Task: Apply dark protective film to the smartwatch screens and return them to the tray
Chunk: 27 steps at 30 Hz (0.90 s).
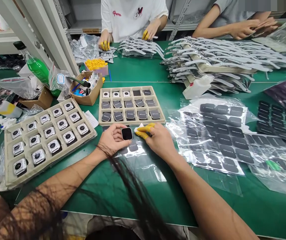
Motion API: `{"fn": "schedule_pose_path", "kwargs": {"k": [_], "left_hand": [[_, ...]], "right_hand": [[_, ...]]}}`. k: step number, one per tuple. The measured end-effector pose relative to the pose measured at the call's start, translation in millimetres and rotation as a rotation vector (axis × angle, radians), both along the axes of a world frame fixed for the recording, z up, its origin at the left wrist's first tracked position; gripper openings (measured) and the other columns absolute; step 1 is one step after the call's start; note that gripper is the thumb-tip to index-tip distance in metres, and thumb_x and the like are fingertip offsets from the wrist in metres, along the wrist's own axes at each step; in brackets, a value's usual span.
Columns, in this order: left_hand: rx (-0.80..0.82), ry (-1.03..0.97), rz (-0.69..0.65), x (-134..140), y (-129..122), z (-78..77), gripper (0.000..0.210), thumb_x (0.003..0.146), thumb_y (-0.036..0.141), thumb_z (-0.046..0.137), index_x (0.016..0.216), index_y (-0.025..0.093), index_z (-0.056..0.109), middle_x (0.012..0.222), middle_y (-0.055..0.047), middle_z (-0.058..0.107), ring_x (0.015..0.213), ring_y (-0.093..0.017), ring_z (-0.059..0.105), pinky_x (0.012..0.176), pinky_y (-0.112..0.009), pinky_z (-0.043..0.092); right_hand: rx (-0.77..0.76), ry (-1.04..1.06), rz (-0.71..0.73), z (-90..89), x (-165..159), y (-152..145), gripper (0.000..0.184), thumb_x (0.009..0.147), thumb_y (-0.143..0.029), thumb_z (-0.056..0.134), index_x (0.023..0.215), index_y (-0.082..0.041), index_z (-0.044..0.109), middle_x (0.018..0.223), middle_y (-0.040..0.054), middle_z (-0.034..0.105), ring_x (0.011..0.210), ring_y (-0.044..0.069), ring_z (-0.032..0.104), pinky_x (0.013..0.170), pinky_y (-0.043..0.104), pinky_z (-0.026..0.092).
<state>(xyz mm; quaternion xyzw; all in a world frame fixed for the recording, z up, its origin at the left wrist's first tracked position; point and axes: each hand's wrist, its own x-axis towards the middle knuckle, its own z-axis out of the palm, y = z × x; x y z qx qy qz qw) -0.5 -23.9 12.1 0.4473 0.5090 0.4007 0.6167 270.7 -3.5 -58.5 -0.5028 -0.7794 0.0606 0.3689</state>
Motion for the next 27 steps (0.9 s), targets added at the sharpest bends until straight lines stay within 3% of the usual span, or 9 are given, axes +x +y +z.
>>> {"fn": "schedule_pose_path", "kwargs": {"k": [2,7,11,15,20,21,25,27], "left_hand": [[0.001,-0.023,0.003,0.4,0.0,-0.6,0.071,0.058,0.014,0.120,0.116,0.026,0.081,0.102,0.000,0.092,0.089,-0.020,0.089,0.090,-0.033,0.077],[-0.024,-0.046,-0.046,2.0,-0.6,-1.4,0.068,0.053,0.010,0.121,0.108,0.024,0.083,0.095,0.000,0.093,0.082,-0.017,0.087,0.085,-0.030,0.075],[-0.031,-0.023,-0.057,3.7,-2.1,-0.6,0.062,0.056,0.009,0.118,0.106,0.023,0.083,0.089,0.001,0.091,0.080,-0.017,0.085,0.082,-0.029,0.072],[-0.025,0.008,-0.084,5.3,-1.8,-0.5,0.060,0.055,0.007,0.117,0.101,0.023,0.082,0.091,0.001,0.091,0.081,-0.017,0.085,0.083,-0.029,0.070],[-0.057,-0.105,-0.007,3.8,6.8,-6.3,0.080,0.046,0.010,0.126,0.109,0.021,0.079,0.097,-0.001,0.092,0.085,-0.017,0.083,0.085,-0.032,0.069],[-0.059,-0.143,0.013,2.7,9.1,-8.1,0.083,0.046,0.011,0.127,0.111,0.021,0.078,0.099,-0.002,0.092,0.088,-0.018,0.083,0.089,-0.033,0.070],[-0.082,-0.266,0.049,-1.9,16.0,-14.0,0.088,0.046,0.012,0.129,0.116,0.021,0.077,0.111,-0.004,0.093,0.102,-0.021,0.084,0.104,-0.040,0.070],[-0.100,-0.305,0.038,-3.1,16.7,-14.9,0.087,0.046,0.010,0.128,0.117,0.021,0.078,0.115,-0.005,0.093,0.106,-0.021,0.084,0.107,-0.041,0.069]], "right_hand": [[0.021,0.031,0.028,4.9,-4.4,-4.6,0.015,0.116,-0.023,0.092,0.110,-0.033,0.101,0.103,0.0120,0.089,0.100,0.033,0.075,0.092,0.052,0.067],[0.058,0.115,0.153,19.7,-24.4,-17.5,0.014,0.119,-0.025,0.087,0.120,-0.035,0.098,0.127,0.0113,0.091,0.113,0.031,0.083,0.099,0.051,0.072],[0.133,0.103,0.067,17.8,-43.7,-25.0,0.015,0.123,-0.022,0.081,0.121,-0.027,0.095,0.108,0.0105,0.088,0.100,0.029,0.080,0.092,0.045,0.069],[0.072,0.039,0.126,13.9,-45.4,-19.7,0.012,0.123,-0.028,0.082,0.122,-0.030,0.094,0.108,0.0096,0.086,0.100,0.029,0.077,0.092,0.046,0.066],[0.096,-0.019,-0.197,17.1,-31.9,-31.3,0.016,0.120,-0.025,0.076,0.121,-0.026,0.092,0.121,0.0222,0.084,0.116,0.042,0.077,0.104,0.065,0.068],[0.119,0.000,-0.187,17.0,-32.2,-41.4,0.017,0.119,-0.025,0.076,0.123,-0.029,0.092,0.126,0.0221,0.086,0.118,0.043,0.078,0.105,0.069,0.069],[-0.059,0.040,0.325,12.3,-51.0,-81.5,0.028,0.116,-0.027,0.089,0.142,-0.038,0.092,0.134,0.0111,0.096,0.135,0.042,0.088,0.116,0.068,0.073],[-0.134,0.022,0.430,9.9,-62.6,-87.9,0.040,0.113,-0.027,0.097,0.151,-0.036,0.091,0.138,0.0096,0.099,0.146,0.042,0.088,0.120,0.066,0.074]]}}
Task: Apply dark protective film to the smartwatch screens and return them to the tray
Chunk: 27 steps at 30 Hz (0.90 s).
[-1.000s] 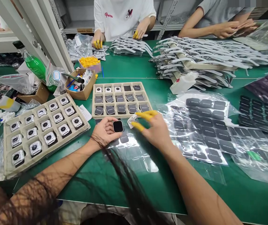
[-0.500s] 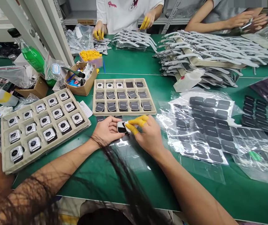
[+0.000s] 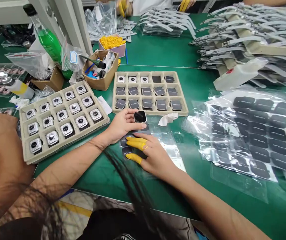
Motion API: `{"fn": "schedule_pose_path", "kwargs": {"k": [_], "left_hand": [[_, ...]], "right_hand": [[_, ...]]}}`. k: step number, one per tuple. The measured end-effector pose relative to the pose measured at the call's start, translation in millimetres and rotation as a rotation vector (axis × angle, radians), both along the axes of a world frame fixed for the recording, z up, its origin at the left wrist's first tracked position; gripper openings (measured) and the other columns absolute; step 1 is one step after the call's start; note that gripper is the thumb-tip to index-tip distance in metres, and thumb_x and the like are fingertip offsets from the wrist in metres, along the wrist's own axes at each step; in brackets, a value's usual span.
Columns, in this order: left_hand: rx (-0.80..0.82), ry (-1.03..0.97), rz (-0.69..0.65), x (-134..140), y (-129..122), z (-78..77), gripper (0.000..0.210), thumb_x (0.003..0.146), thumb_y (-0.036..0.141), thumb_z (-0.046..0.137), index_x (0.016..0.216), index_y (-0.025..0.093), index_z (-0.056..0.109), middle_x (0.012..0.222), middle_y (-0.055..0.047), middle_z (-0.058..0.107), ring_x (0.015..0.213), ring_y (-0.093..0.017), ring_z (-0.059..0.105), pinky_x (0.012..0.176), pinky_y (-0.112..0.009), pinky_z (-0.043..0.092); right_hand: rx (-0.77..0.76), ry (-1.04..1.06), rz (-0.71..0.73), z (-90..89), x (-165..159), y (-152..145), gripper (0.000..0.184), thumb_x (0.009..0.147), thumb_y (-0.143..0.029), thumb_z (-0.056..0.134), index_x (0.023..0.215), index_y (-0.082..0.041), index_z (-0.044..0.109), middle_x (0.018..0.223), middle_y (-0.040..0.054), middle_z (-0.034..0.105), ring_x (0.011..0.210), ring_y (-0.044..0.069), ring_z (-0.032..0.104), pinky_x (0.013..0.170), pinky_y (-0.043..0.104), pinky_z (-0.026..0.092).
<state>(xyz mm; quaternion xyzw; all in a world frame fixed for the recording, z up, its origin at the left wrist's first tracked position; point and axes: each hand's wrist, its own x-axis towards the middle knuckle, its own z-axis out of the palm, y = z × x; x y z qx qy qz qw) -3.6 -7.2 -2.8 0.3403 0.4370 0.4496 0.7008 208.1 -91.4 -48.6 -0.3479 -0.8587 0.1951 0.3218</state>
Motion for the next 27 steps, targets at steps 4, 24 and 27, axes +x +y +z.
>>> {"fn": "schedule_pose_path", "kwargs": {"k": [4,24,27], "left_hand": [[-0.035,-0.005,-0.078,-0.5,-1.6,1.5,0.088,0.046,0.007,0.128,0.117,0.020,0.078,0.105,-0.002,0.089,0.101,-0.020,0.080,0.103,-0.041,0.067],[0.008,0.036,-0.078,-0.8,-1.6,-0.5,0.078,0.061,0.014,0.127,0.124,0.020,0.081,0.118,-0.007,0.093,0.117,-0.026,0.088,0.124,-0.053,0.071],[0.023,0.052,-0.074,-2.0,-1.4,-0.9,0.079,0.061,0.016,0.127,0.124,0.020,0.080,0.120,-0.007,0.094,0.117,-0.026,0.089,0.123,-0.052,0.072]], "right_hand": [[-0.032,-0.061,-0.135,0.8,-10.3,9.4,0.029,0.112,-0.027,0.101,0.139,-0.035,0.096,0.130,0.0110,0.100,0.127,0.040,0.090,0.104,0.056,0.073],[0.338,0.000,-0.166,1.5,-16.9,24.8,0.042,0.099,0.011,0.073,0.108,-0.028,0.089,0.086,0.0007,0.081,0.090,0.025,0.066,0.085,0.043,0.044],[0.314,0.016,-0.170,9.2,-17.7,19.3,0.042,0.099,0.009,0.073,0.107,-0.029,0.087,0.097,0.0018,0.089,0.102,0.027,0.073,0.095,0.045,0.050]]}}
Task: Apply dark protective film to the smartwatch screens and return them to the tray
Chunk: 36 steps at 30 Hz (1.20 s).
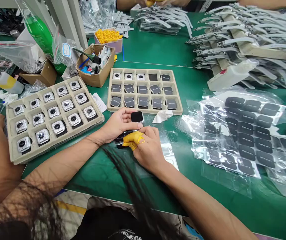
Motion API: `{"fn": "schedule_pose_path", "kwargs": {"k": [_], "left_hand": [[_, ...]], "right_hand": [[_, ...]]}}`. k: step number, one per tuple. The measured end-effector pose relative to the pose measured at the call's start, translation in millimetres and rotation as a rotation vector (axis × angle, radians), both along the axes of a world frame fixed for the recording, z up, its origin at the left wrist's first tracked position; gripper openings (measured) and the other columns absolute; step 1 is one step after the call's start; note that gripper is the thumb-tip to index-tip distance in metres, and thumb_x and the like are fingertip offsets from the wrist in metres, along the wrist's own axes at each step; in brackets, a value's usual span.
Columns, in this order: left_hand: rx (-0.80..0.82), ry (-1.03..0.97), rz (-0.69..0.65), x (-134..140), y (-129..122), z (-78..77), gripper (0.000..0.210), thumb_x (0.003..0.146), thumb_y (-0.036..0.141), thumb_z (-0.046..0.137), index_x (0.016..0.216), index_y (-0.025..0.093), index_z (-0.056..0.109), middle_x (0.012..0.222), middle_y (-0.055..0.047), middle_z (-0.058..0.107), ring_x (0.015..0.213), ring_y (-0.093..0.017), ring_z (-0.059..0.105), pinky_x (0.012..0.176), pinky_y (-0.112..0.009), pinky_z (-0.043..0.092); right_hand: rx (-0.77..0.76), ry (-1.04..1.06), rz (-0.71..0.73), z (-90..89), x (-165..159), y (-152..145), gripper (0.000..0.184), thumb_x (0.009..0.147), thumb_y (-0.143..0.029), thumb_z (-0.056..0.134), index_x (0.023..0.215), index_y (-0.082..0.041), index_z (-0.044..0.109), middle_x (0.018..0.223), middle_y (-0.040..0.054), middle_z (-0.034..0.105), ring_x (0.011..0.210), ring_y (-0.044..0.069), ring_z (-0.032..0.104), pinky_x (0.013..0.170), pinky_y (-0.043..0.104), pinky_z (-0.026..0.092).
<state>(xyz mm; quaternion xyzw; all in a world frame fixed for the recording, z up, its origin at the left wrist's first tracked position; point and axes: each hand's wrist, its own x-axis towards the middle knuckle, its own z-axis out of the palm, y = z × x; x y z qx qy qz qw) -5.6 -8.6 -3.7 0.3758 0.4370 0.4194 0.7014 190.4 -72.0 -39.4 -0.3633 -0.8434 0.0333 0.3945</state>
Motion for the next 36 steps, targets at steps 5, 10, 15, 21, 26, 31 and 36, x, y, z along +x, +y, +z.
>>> {"fn": "schedule_pose_path", "kwargs": {"k": [5,10,15,21,26,31,36], "left_hand": [[0.061,0.065,-0.026,-0.8,-2.7,1.3,0.082,0.059,0.022,0.128,0.125,0.021,0.080,0.113,-0.004,0.095,0.104,-0.023,0.091,0.106,-0.042,0.077],[0.147,0.218,-0.150,2.2,-10.3,1.4,0.077,0.059,0.028,0.128,0.125,0.019,0.090,0.105,-0.006,0.097,0.083,-0.019,0.090,0.087,-0.032,0.077],[0.282,0.339,-0.169,3.1,-14.4,-1.0,0.061,0.067,0.025,0.116,0.124,0.020,0.095,0.111,-0.007,0.100,0.087,-0.024,0.097,0.093,-0.036,0.083],[0.371,0.435,-0.196,3.3,-19.1,-0.2,0.051,0.075,0.020,0.107,0.124,0.023,0.095,0.108,-0.006,0.101,0.097,-0.031,0.102,0.095,-0.038,0.085],[0.405,0.453,-0.193,4.7,-19.7,-0.2,0.048,0.075,0.020,0.106,0.121,0.023,0.094,0.105,-0.004,0.101,0.095,-0.029,0.102,0.095,-0.037,0.085],[0.400,0.475,-0.192,5.6,-19.7,2.0,0.045,0.075,0.021,0.104,0.119,0.023,0.095,0.102,-0.002,0.100,0.092,-0.027,0.101,0.092,-0.034,0.084],[0.363,0.472,-0.199,6.6,-20.3,6.4,0.043,0.075,0.024,0.104,0.116,0.024,0.094,0.103,-0.002,0.100,0.093,-0.028,0.100,0.094,-0.036,0.084]], "right_hand": [[-0.452,0.289,0.287,46.2,33.4,-4.1,0.026,0.122,-0.021,0.076,0.102,-0.035,0.083,0.107,0.0012,0.092,0.107,0.028,0.082,0.100,0.049,0.063],[-1.042,0.670,-0.083,69.0,58.6,19.1,0.050,0.093,-0.073,0.110,0.095,-0.030,0.083,0.101,0.0059,0.087,0.097,0.028,0.082,0.093,0.046,0.069],[-1.198,0.789,-0.248,55.1,38.6,32.7,0.072,0.064,-0.081,0.119,0.090,-0.026,0.080,0.097,0.0065,0.084,0.100,0.029,0.080,0.097,0.046,0.067],[-1.190,0.840,-0.278,51.3,27.6,29.5,0.068,0.062,-0.077,0.119,0.089,-0.027,0.082,0.098,0.0063,0.087,0.101,0.029,0.080,0.097,0.045,0.066],[-1.188,0.846,-0.305,48.2,27.3,30.0,0.066,0.058,-0.075,0.120,0.086,-0.028,0.083,0.096,0.0053,0.087,0.097,0.028,0.079,0.099,0.046,0.068],[-1.194,0.815,-0.310,44.1,26.1,31.6,0.065,0.058,-0.077,0.119,0.085,-0.029,0.084,0.097,0.0067,0.090,0.102,0.031,0.082,0.101,0.047,0.067],[-1.176,0.774,-0.302,42.0,27.2,30.4,0.065,0.064,-0.079,0.117,0.087,-0.028,0.084,0.100,0.0083,0.092,0.101,0.030,0.082,0.098,0.046,0.068]]}}
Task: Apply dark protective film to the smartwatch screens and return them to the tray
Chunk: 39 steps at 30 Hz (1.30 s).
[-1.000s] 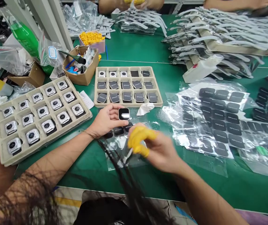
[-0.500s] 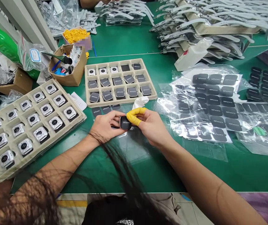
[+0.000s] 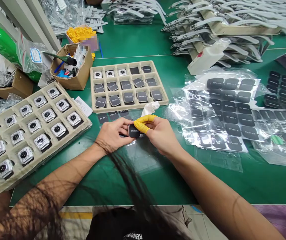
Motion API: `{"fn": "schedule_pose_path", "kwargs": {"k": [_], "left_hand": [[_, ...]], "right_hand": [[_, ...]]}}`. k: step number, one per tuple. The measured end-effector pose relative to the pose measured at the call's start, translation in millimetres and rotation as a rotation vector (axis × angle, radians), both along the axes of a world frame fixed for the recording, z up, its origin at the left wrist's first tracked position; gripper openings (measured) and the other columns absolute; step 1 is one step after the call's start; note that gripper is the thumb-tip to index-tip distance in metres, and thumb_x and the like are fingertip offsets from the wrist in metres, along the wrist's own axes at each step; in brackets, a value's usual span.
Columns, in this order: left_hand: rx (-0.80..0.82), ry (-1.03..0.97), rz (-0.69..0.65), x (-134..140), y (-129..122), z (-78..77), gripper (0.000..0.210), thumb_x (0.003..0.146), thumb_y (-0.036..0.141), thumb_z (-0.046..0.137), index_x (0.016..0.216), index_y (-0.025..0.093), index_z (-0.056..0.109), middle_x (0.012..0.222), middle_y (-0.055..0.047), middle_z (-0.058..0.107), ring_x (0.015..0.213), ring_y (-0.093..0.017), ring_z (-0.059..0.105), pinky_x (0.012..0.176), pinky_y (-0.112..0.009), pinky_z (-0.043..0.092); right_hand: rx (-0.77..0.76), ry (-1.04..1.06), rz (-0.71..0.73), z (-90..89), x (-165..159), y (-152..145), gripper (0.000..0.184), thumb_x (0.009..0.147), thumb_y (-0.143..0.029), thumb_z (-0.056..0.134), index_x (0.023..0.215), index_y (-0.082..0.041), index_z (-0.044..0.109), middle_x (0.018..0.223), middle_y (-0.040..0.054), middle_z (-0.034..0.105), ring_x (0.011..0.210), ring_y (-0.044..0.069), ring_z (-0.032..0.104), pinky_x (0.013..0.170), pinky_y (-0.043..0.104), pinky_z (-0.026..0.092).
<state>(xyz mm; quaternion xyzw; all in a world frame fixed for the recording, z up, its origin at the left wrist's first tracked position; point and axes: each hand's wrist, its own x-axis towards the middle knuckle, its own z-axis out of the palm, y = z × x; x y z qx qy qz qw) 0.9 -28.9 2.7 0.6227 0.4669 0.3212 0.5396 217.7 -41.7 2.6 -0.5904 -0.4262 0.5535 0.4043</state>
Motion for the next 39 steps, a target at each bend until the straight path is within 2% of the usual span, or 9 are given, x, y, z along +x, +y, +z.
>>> {"fn": "schedule_pose_path", "kwargs": {"k": [11,19,22,24,28,30,33,36,39], "left_hand": [[-0.031,-0.014,-0.004,-1.0,-0.1,2.3,0.042,0.073,0.023,0.107,0.111,0.026,0.090,0.104,-0.003,0.100,0.096,-0.031,0.100,0.093,-0.039,0.084],[-0.034,-0.024,-0.013,-0.6,0.3,4.4,0.045,0.072,0.021,0.105,0.113,0.025,0.086,0.105,-0.003,0.099,0.094,-0.029,0.099,0.090,-0.036,0.083],[-0.064,-0.044,0.012,-0.2,1.0,5.9,0.047,0.071,0.026,0.108,0.111,0.026,0.084,0.100,-0.002,0.097,0.090,-0.028,0.098,0.086,-0.035,0.080],[-0.084,-0.059,0.038,-0.7,1.6,6.7,0.049,0.069,0.027,0.110,0.110,0.026,0.083,0.098,-0.001,0.096,0.087,-0.026,0.096,0.085,-0.034,0.079],[-0.088,-0.047,0.037,-1.6,3.4,9.2,0.053,0.061,0.020,0.109,0.108,0.025,0.084,0.094,0.000,0.093,0.081,-0.022,0.091,0.085,-0.034,0.079],[-0.123,-0.067,0.040,-0.6,4.5,10.6,0.057,0.059,0.020,0.112,0.107,0.025,0.083,0.091,0.000,0.092,0.083,-0.024,0.092,0.089,-0.037,0.081],[-0.195,-0.117,0.053,1.1,3.9,11.9,0.061,0.058,0.022,0.116,0.108,0.024,0.081,0.093,-0.001,0.092,0.087,-0.025,0.094,0.098,-0.041,0.083],[-0.222,-0.160,0.109,-3.3,-0.6,13.7,0.069,0.055,0.024,0.120,0.111,0.024,0.078,0.101,-0.002,0.093,0.091,-0.025,0.094,0.099,-0.041,0.082],[-0.156,-0.207,0.243,-13.7,4.5,20.2,0.076,0.064,0.036,0.123,0.124,0.027,0.078,0.126,-0.004,0.094,0.106,-0.026,0.094,0.104,-0.043,0.082]], "right_hand": [[0.004,-0.024,0.016,2.1,-0.1,-1.5,0.067,0.069,-0.082,0.115,0.087,-0.027,0.081,0.102,0.0102,0.092,0.103,0.031,0.083,0.101,0.048,0.069],[0.130,-0.138,0.037,-1.1,-1.8,-9.2,0.050,0.090,-0.072,0.103,0.102,-0.025,0.090,0.107,0.0114,0.093,0.099,0.030,0.086,0.099,0.049,0.075],[0.232,-0.269,-0.040,-4.8,-0.1,-11.3,0.043,0.093,-0.069,0.102,0.098,-0.028,0.088,0.125,0.0138,0.091,0.102,0.031,0.085,0.094,0.050,0.077],[0.241,-0.292,-0.043,-6.4,1.0,-9.6,0.048,0.089,-0.072,0.106,0.095,-0.029,0.085,0.133,0.0140,0.088,0.099,0.029,0.084,0.087,0.049,0.076],[0.114,-0.206,0.177,-6.1,-1.2,-1.8,0.065,0.077,-0.082,0.112,0.106,-0.028,0.090,0.104,0.0051,0.086,0.077,0.023,0.075,0.075,0.042,0.068],[0.065,-0.148,0.202,-6.3,-3.5,0.9,0.067,0.084,-0.090,0.105,0.102,-0.028,0.089,0.089,0.0026,0.083,0.068,0.022,0.074,0.070,0.040,0.065],[0.035,-0.072,0.148,-9.2,-5.6,1.4,0.069,0.098,-0.095,0.089,0.084,-0.029,0.078,0.073,0.0027,0.079,0.064,0.026,0.078,0.070,0.039,0.064],[0.064,-0.135,0.133,-14.6,-8.1,-0.8,0.058,0.112,-0.078,0.078,0.081,-0.030,0.069,0.072,0.0040,0.079,0.067,0.027,0.080,0.071,0.038,0.063],[0.234,-0.388,0.215,-21.1,-12.7,-1.3,0.042,0.115,-0.049,0.075,0.080,-0.030,0.064,0.082,0.0064,0.081,0.073,0.028,0.078,0.071,0.038,0.054]]}}
